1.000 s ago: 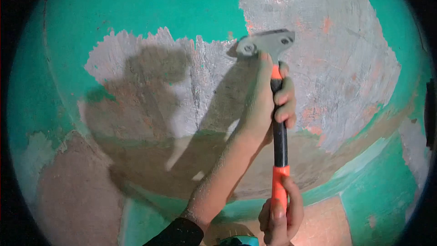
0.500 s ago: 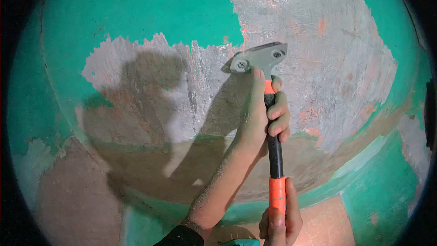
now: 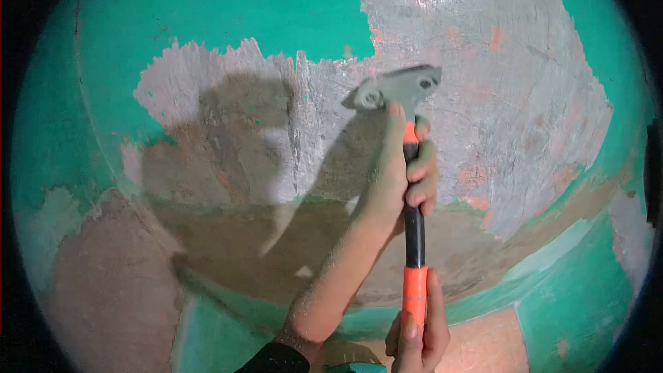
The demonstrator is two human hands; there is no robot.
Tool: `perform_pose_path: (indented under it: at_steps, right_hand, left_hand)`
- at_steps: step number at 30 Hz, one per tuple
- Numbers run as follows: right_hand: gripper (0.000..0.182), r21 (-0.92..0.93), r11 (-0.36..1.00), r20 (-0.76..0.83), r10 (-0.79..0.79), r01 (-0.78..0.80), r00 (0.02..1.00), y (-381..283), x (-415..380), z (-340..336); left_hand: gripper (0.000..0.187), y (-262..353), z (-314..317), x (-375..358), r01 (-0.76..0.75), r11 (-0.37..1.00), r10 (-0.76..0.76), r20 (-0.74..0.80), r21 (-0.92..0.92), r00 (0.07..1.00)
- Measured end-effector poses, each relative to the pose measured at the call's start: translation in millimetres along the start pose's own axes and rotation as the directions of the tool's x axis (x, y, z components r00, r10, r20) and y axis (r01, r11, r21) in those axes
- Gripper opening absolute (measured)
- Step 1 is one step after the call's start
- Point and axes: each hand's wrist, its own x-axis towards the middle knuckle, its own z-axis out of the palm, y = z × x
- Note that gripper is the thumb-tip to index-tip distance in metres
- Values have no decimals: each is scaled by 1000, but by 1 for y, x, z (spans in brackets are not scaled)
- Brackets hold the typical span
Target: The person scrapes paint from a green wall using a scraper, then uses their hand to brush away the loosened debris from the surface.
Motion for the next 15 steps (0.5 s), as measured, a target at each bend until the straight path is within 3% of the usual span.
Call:
perform_pose_path:
  at_steps: [4,6,10,11,14,15]
  right_hand:
    - [51,10,1000,27,-24,24,999,-1,8,-4]
    - [52,99,995,41,26,-30,999,-11,13,-4]
    - [54,54,996,46,70,-73,996,-5,1,-10]
    - [53,-49,997,46,-58,60,997,1,6,-10]
    - [52,6,990,-5,-140,140,990,1,17,-3]
    - [52,20,995,18,-101,101,995,1,16,-7]
  left_hand:
    - [50,10,6,10,-109,993,108,31,36,994]
    - [50,10,10,7,-78,996,78,2,41,997]
    - [50,-1,3,2,-34,999,34,11,3,999]
    - [50,1,2,5,-47,999,47,33,14,998]
    - [44,13,15,13,-113,993,111,-39,-29,993]
    - [44,13,16,11,-99,995,98,-61,-10,993]
